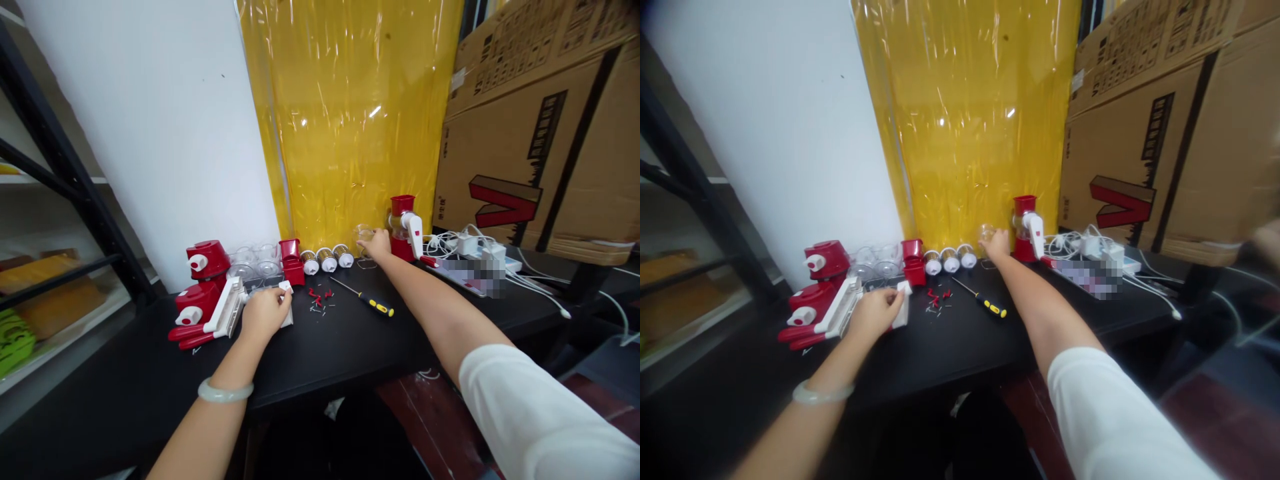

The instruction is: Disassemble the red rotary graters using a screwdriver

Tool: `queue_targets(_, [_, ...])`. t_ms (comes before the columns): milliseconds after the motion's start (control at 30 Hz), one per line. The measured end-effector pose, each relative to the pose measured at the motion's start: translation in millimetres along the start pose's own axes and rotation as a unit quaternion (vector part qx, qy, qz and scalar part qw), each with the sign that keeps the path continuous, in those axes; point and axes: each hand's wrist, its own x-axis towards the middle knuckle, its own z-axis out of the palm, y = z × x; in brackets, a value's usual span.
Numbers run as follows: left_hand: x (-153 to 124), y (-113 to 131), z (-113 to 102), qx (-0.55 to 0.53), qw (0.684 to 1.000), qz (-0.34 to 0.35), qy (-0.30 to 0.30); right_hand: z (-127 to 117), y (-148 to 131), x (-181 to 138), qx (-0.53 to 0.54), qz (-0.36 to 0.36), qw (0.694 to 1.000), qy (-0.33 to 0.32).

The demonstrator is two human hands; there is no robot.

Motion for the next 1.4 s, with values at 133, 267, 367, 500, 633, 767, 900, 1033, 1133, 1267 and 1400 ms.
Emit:
queue_targets(133, [-1, 0, 0, -0.008, 1.0, -0.006, 0.004, 10, 4, 5, 0.006, -0.01, 1.0, 0.0])
queue_targets(267, [-2, -2, 1, -0.014, 1.0, -0.005, 0.008, 19, 3, 9, -0.003, -0.02, 1.0, -0.008])
queue_targets(367, [-2, -3, 2, -0.014, 1.0, -0.011, 0.008, 22, 1, 12, -0.007, -0.016, 1.0, -0.012])
queue_targets(500, [-2, -2, 1, -0.011, 1.0, -0.008, 0.008, 23, 1, 13, 0.001, -0.018, 1.0, -0.019])
queue_targets(633, [-3, -2, 0, -0.012, 1.0, -0.005, 0.014, 21, -6, 5, -0.004, -0.015, 1.0, 0.0])
queue_targets(767, [-3, -3, 1, -0.012, 1.0, -0.006, 0.021, -3, -22, -22, -0.054, -0.1, 0.992, 0.055])
queue_targets(900, [-2, -4, 3, -0.008, 1.0, -0.005, 0.023, -57, -24, -80, -0.155, -0.317, 0.925, -0.141])
queue_targets(1033, [0, -4, 3, -0.003, 1.0, -0.004, 0.029, -104, -6, -141, -0.29, -0.336, 0.858, -0.258])
queue_targets(1133, [0, -4, 3, 0.005, 1.0, 0.002, 0.03, -120, 9, -164, -0.321, -0.329, 0.844, -0.274])
queue_targets(1267, [0, -5, 3, 0.007, 1.0, 0.0, 0.031, -132, 26, -164, -0.31, -0.302, 0.861, -0.268])
queue_targets(1400, [1, -7, 4, 0.004, 1.0, 0.0, 0.03, -151, 50, -153, -0.296, -0.269, 0.883, -0.244])
